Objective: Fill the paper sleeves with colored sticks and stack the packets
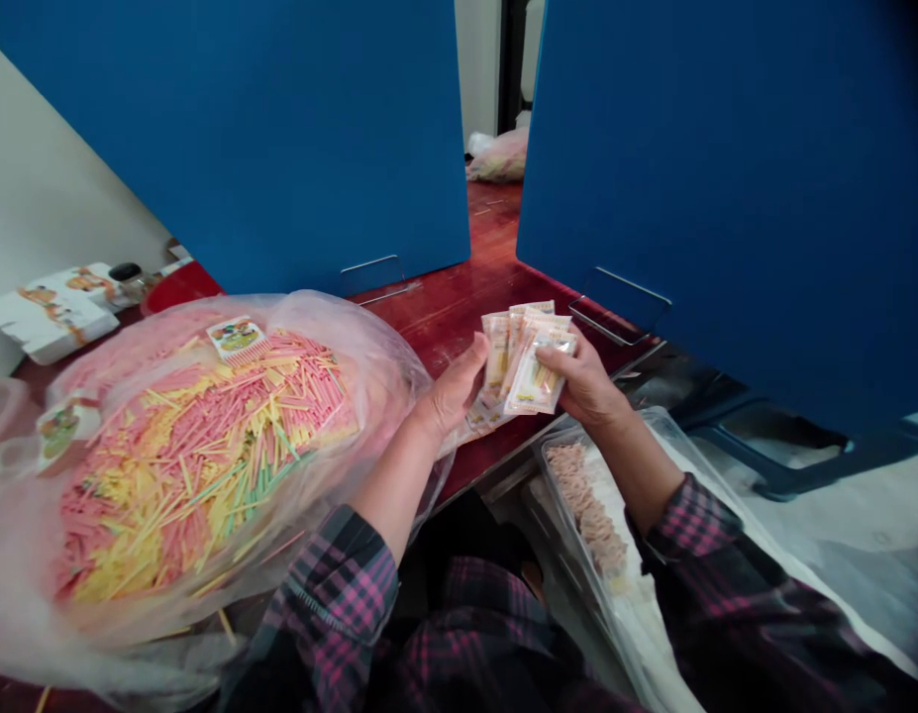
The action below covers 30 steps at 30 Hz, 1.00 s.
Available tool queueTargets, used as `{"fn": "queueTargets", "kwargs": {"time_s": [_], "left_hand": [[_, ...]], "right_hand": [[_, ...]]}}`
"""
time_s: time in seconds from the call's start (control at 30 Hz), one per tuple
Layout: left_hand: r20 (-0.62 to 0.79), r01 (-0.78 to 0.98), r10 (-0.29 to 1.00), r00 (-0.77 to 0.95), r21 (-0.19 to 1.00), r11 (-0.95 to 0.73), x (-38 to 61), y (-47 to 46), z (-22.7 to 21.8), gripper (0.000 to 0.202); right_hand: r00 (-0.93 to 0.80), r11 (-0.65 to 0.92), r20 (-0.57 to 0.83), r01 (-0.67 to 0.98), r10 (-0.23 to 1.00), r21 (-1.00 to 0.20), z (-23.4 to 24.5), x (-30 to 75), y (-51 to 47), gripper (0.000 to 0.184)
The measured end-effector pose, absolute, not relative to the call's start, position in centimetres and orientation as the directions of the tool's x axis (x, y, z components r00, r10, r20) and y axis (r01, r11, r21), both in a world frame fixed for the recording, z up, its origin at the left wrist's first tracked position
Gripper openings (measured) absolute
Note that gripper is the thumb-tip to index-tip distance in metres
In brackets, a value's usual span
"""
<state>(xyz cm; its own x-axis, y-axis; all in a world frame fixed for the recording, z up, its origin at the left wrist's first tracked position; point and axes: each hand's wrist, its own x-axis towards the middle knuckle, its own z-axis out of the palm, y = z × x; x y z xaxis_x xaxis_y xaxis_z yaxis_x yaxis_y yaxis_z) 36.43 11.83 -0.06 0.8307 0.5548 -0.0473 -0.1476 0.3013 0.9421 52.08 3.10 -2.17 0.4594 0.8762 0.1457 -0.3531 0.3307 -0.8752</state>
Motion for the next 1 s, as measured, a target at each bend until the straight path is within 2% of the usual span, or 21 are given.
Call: {"fn": "queueTargets", "kwargs": {"time_s": [0.03, 0.1, 0.23, 0.3, 0.4, 0.5, 0.63, 0.8, 0.9, 1.0], "left_hand": [[-0.031, -0.143, 0.511, 0.859, 0.944, 0.297, 36.3, 11.7, 0.4, 0.09], [-0.001, -0.087, 0.48, 0.877, 0.983, 0.163, 35.9, 11.4, 1.3, 0.097], [0.135, -0.011, 0.564, 0.815, 0.976, -0.218, 36.4, 11.5, 0.6, 0.117], [0.152, 0.048, 0.587, 0.795, 0.95, -0.31, 37.2, 11.7, -1.1, 0.113], [0.042, 0.209, 0.61, 0.792, 0.919, -0.335, 38.3, 11.9, -3.8, 0.108], [0.007, 0.235, 0.618, 0.786, 0.921, -0.31, 38.8, 12.1, -5.4, 0.113], [0.049, 0.164, 0.578, 0.815, 0.937, -0.31, 39.3, 12.6, -5.7, 0.114], [0.127, -0.034, 0.622, 0.773, 0.987, -0.159, 40.3, 12.5, -5.4, 0.093], [0.1, -0.026, 0.664, 0.741, 0.992, -0.121, 40.8, 11.8, -5.3, 0.082], [0.04, 0.059, 0.69, 0.723, 0.991, -0.119, 41.3, 11.2, -5.5, 0.088]], "right_hand": [[0.455, 0.338, 0.175, -0.309, 0.873, -0.889, -1.8, 52.1, 3.1, 0.058], [0.442, 0.367, 0.262, -0.171, 0.858, -0.914, -1.1, 52.4, 3.1, 0.067], [0.32, 0.394, 0.415, 0.132, 0.852, -0.91, -1.3, 53.6, 2.9, 0.092], [0.27, 0.323, 0.36, 0.173, 0.893, -0.931, -2.5, 54.3, 2.8, 0.102], [0.229, 0.171, 0.202, 0.148, 0.952, -0.974, -5.0, 55.2, 2.7, 0.116], [0.235, 0.151, 0.184, 0.151, 0.954, -0.977, -6.4, 55.7, 2.4, 0.12], [0.296, 0.156, 0.189, 0.132, 0.936, -0.979, -6.5, 55.0, 2.6, 0.111], [0.386, 0.219, 0.228, 0.068, 0.894, -0.973, -6.6, 54.4, 2.9, 0.104], [0.402, 0.235, 0.198, -0.045, 0.894, -0.971, -6.6, 54.0, 2.9, 0.081], [0.566, 0.274, 0.156, -0.13, 0.81, -0.953, -5.9, 52.6, 3.3, 0.059]]}}
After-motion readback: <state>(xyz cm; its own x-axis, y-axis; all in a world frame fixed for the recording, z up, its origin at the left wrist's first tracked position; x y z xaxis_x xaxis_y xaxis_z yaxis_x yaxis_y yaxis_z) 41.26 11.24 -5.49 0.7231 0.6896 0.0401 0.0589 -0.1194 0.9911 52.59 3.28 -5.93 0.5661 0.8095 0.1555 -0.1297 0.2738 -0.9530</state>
